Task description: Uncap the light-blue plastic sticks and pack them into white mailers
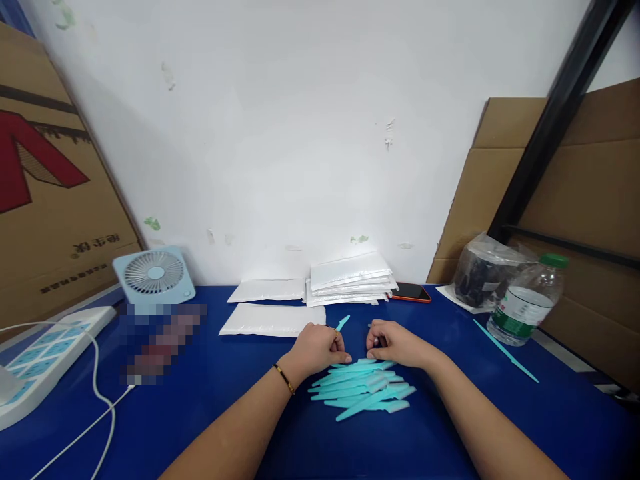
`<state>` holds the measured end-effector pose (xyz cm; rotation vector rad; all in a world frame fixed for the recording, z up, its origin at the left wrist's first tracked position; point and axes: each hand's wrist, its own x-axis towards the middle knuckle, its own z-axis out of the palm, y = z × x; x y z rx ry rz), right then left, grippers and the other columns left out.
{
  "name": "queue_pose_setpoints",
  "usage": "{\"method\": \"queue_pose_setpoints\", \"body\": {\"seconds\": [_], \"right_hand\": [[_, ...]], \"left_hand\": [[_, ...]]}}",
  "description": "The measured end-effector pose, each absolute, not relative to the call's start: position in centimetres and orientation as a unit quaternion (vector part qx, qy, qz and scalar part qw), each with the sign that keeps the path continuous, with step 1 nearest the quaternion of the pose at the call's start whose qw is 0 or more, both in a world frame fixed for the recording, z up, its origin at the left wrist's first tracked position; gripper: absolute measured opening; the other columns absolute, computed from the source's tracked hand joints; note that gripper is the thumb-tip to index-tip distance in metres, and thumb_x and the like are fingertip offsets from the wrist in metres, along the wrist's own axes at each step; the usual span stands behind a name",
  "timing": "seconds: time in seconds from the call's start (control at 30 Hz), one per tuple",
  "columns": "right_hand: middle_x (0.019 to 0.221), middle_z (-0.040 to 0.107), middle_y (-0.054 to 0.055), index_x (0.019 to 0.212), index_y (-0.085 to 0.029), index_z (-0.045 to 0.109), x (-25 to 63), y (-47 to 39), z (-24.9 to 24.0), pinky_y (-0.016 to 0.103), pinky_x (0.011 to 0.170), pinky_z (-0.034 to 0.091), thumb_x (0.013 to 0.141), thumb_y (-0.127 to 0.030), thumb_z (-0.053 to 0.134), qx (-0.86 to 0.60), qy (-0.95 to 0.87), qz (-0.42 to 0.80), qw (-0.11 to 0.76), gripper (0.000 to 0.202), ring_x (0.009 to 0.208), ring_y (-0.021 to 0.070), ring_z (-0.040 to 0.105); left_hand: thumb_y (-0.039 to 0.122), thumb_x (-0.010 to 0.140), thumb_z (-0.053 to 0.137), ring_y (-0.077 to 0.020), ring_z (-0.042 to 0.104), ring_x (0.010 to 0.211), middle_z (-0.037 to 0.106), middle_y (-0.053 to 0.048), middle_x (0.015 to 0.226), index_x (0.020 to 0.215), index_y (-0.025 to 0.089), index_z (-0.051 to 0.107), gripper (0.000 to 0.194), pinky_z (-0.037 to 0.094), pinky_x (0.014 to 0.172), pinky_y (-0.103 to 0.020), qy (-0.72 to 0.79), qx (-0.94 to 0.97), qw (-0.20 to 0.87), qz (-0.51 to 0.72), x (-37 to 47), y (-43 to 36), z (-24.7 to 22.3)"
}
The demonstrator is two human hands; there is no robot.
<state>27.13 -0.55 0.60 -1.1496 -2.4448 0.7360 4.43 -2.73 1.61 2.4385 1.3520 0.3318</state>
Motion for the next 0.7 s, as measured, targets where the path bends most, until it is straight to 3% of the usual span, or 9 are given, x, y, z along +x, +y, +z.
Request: {"method": "queue_pose_setpoints", "body": {"seconds": [0.17, 0.33, 0.43, 0.7], "right_hand": [[0.076, 0.053, 0.002, 0.073, -0.017, 0.063, 27.3, -0.7, 0.9, 0.023, 0.058, 0.039, 0.077, -0.031, 0.055, -0.396, -0.866, 0.253, 0.172, 0.017, 0.064, 0.0116, 0.05], [0.079, 0.053, 0.001, 0.076, -0.018, 0.063, 27.6, -0.9, 0.9, 0.021, 0.056, 0.038, 0.071, -0.032, 0.063, -0.387, -0.863, 0.283, 0.161, 0.015, 0.064, 0.0109, 0.049], [0.077, 0.053, 0.0, 0.074, -0.017, 0.061, 27.4, -0.7, 0.4, 0.021, 0.055, 0.038, 0.072, -0.03, 0.061, -0.394, -0.859, 0.288, 0.153, 0.013, 0.062, 0.0104, 0.048], [0.075, 0.054, 0.001, 0.073, -0.017, 0.063, 27.8, -0.5, 1.0, 0.022, 0.056, 0.037, 0.075, -0.033, 0.057, -0.392, -0.866, 0.272, 0.151, 0.017, 0.062, 0.0108, 0.047]], "left_hand": [[0.044, 0.072, 0.059, -0.0109, 0.055, 0.061, 0.065, 0.004, 0.068, 0.072, 0.022, 0.065, 0.023, 0.032, 0.054, -0.021, 0.469, 0.862, 0.149, 0.123, 4.7, -3.3, 1.8], [0.043, 0.073, 0.057, -0.0105, 0.055, 0.062, 0.065, 0.004, 0.069, 0.074, 0.023, 0.065, 0.022, 0.032, 0.053, -0.02, 0.469, 0.858, 0.162, 0.133, 4.2, -3.3, 1.4], [0.045, 0.067, 0.063, -0.0098, 0.054, 0.06, 0.064, 0.004, 0.068, 0.074, 0.022, 0.065, 0.024, 0.031, 0.05, -0.02, 0.466, 0.853, 0.196, 0.13, 4.0, -3.3, 1.1], [0.04, 0.071, 0.059, -0.0104, 0.054, 0.06, 0.064, 0.003, 0.068, 0.071, 0.021, 0.064, 0.02, 0.031, 0.051, -0.02, 0.496, 0.83, 0.204, 0.154, 4.2, -2.5, 0.4]]}}
